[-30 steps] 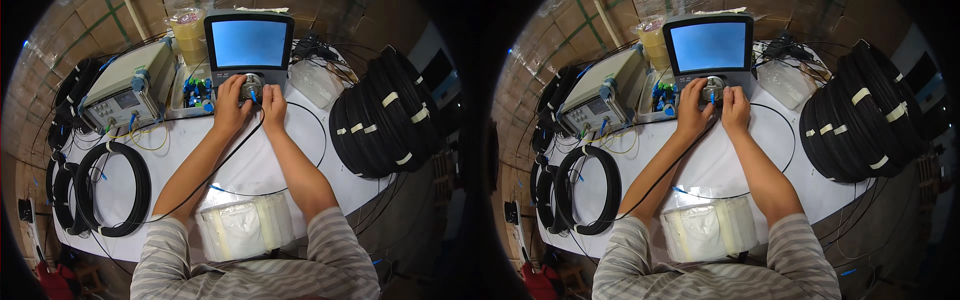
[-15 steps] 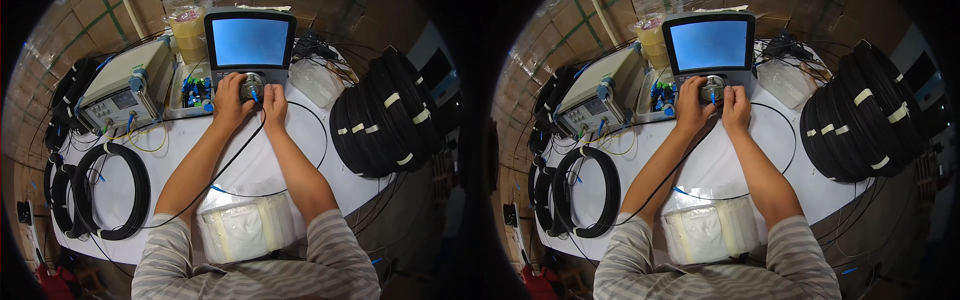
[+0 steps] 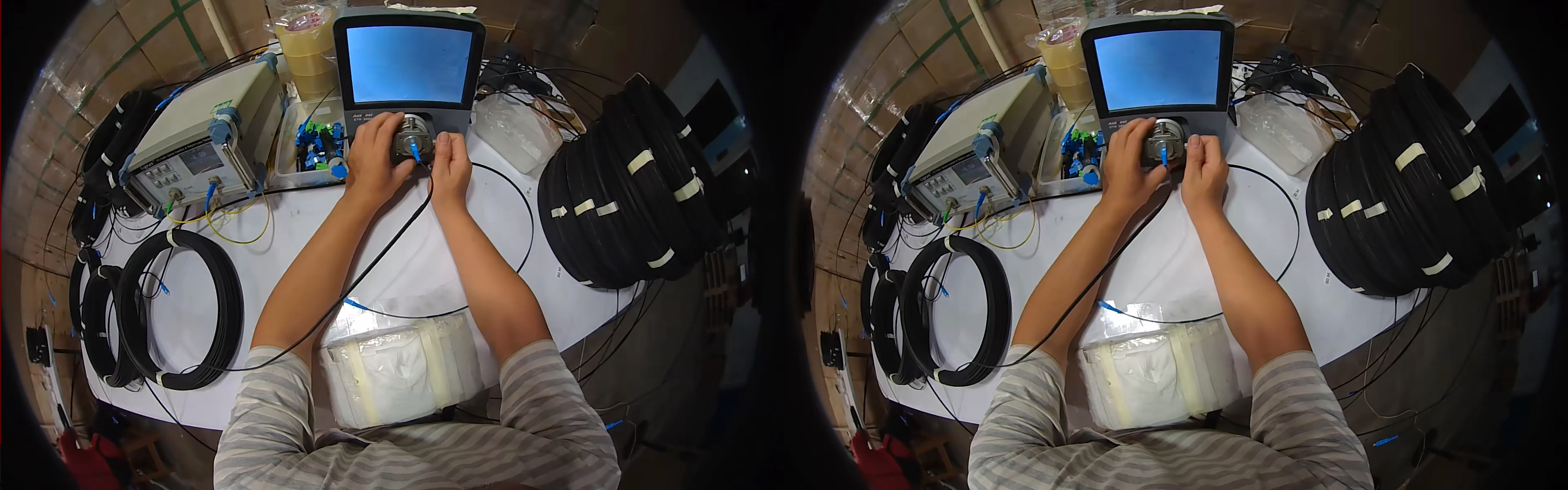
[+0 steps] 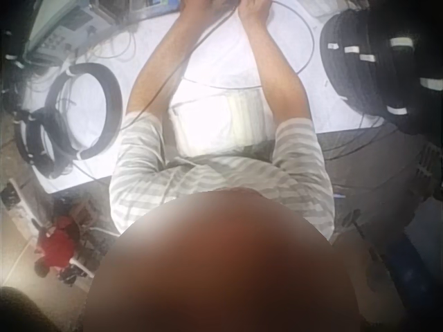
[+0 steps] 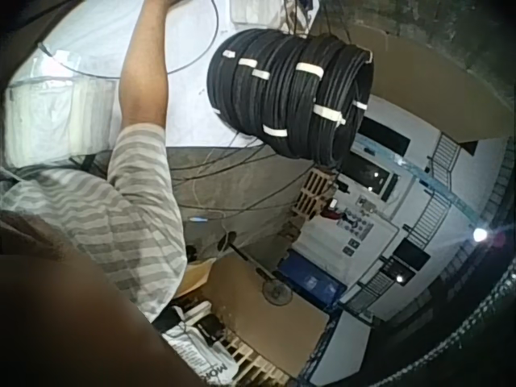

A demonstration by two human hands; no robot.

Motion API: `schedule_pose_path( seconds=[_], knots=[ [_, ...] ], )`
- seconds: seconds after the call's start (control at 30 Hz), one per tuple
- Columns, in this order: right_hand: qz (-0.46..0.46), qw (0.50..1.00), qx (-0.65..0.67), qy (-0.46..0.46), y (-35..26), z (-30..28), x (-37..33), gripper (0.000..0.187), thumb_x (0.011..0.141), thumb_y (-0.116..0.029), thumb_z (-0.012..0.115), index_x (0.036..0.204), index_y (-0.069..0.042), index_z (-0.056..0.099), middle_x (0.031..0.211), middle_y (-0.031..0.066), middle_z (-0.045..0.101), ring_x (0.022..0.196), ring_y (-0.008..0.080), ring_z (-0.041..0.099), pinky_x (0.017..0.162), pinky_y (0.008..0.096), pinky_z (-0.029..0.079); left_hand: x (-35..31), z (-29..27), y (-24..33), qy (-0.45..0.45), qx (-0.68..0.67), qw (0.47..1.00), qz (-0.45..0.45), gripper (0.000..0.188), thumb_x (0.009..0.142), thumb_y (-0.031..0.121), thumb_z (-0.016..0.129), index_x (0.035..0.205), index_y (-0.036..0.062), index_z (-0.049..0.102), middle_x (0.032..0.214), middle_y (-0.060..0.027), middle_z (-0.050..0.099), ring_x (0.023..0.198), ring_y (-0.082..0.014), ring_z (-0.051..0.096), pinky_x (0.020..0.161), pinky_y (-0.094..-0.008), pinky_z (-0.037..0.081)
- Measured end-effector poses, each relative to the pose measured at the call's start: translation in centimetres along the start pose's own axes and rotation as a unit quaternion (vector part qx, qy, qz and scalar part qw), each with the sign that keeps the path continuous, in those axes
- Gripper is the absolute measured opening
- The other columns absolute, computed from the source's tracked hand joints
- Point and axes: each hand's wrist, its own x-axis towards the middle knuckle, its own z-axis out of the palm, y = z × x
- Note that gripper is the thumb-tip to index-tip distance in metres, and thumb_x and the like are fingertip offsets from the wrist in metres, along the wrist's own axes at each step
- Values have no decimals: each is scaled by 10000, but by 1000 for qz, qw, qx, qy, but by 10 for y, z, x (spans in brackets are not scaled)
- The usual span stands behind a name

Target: Inspecting and adjusting small blue electronic connectors or components on a testing device with a screen and dial.

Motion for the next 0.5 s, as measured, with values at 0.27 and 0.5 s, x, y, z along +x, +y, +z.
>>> schedule_pose_path(
  seconds=[0.27, 0.5],
  knots=[
    [-35, 999, -22, -7, 0, -1, 0, 337, 1097, -304, 503, 914, -28, 567, 716, 51, 566, 650, 156, 524, 610, 320, 433, -3, -1, -2, -23, 16, 999, -28, 739, 633, 52, 862, 1317, 102, 586, 1321, -111, 578, 1164, -366, 559, 979, -452, 490],
    [-39, 999, 29, -1, 4, 2, 0, 327, 1104, -292, 498, 907, -40, 567, 701, -11, 542, 630, 71, 487, 580, 255, 407, -1, -3, -3, -19, 4, 1000, -4, 750, 644, 53, 860, 1332, 105, 567, 1342, -117, 573, 1180, -374, 554, 989, -452, 484]
  ],
)
